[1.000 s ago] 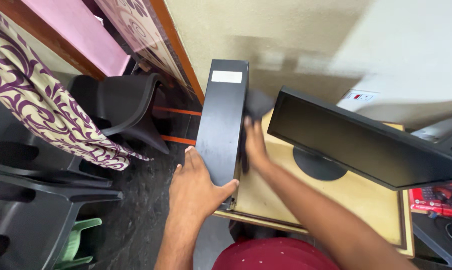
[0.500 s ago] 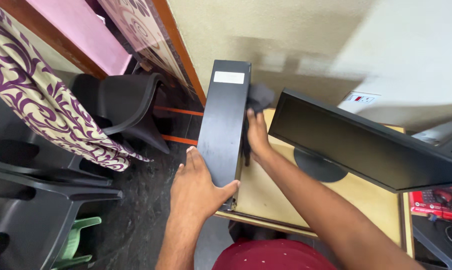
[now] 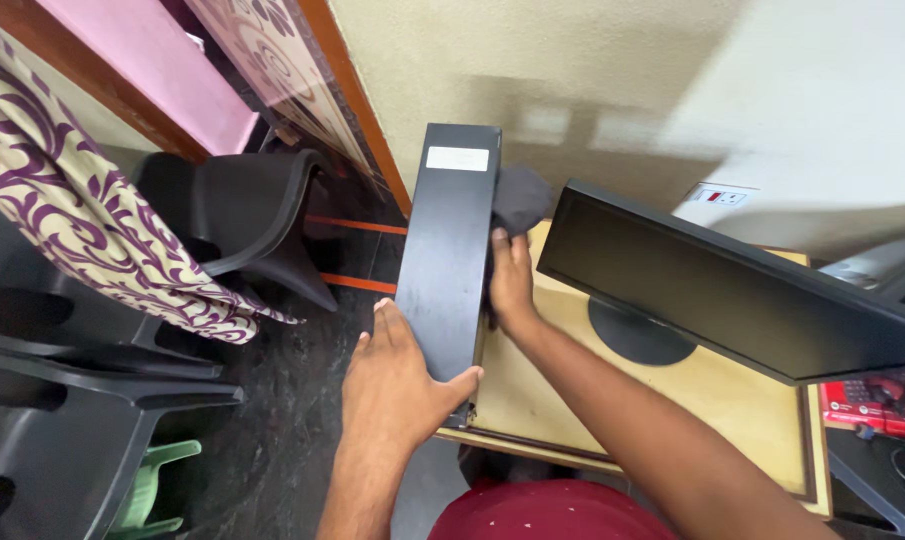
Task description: The person wipes a desktop computer tower and a monitor with a dark cloth, cleaning the front, sides, top, and back surfaces. Then the person picks up a VGA cable and plugs it into the back of the computer tower.
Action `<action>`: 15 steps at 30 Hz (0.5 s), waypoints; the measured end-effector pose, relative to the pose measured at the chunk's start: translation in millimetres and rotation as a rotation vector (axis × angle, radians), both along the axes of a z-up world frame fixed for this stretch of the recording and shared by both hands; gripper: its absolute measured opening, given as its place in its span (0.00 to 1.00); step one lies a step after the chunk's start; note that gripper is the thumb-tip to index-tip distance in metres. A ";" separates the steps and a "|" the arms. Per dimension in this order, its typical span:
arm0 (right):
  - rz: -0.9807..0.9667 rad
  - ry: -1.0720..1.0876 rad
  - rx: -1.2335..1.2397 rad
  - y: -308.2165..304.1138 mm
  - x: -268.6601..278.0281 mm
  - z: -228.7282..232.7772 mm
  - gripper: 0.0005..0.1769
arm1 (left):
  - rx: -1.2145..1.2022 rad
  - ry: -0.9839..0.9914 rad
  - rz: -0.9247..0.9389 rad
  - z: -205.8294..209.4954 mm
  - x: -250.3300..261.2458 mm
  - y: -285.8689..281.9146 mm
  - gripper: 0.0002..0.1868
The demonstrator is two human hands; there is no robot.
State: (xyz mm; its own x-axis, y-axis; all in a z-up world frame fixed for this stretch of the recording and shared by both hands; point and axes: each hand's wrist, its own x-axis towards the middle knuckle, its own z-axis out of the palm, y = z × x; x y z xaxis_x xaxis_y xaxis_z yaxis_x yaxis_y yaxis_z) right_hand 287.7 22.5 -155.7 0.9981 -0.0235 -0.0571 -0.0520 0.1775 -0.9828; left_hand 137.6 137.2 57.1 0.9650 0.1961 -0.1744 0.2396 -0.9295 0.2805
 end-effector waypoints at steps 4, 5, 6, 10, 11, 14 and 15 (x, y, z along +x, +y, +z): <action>0.098 0.455 0.079 -6.0 -29.4 -30.2 0.25 | -0.003 -0.010 -0.003 1.3 -1.8 -0.4 0.67; 0.086 0.621 0.030 -7.4 -48.5 -33.5 0.24 | -0.010 0.012 0.006 1.9 -1.4 -0.2 0.68; 0.106 0.575 0.099 -8.8 -66.6 -33.5 0.24 | -0.017 0.034 0.014 2.4 -0.6 0.1 0.68; 0.065 0.332 0.125 -9.5 -75.1 -10.1 0.22 | -0.012 -0.005 -0.003 1.4 -0.1 -0.1 0.67; 0.057 0.226 0.099 -12.4 -63.7 -2.9 0.21 | -0.010 0.009 -0.007 0.4 0.3 0.3 0.67; 0.053 -0.022 -0.004 -19.5 -39.8 3.2 0.20 | -0.012 0.019 -0.024 -5.2 -1.9 2.4 0.67; 0.065 -0.060 -0.051 -19.6 -39.7 0.4 0.20 | -0.012 0.015 -0.031 -7.1 -2.2 4.3 0.67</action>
State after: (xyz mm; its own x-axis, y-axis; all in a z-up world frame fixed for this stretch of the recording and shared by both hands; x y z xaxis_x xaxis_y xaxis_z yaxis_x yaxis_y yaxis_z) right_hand 248.1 2.9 -155.3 0.9992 0.0406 0.0024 -0.0027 0.1250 -0.9922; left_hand 135.4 141.5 50.0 0.9679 0.1635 -0.1907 0.2145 -0.9332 0.2885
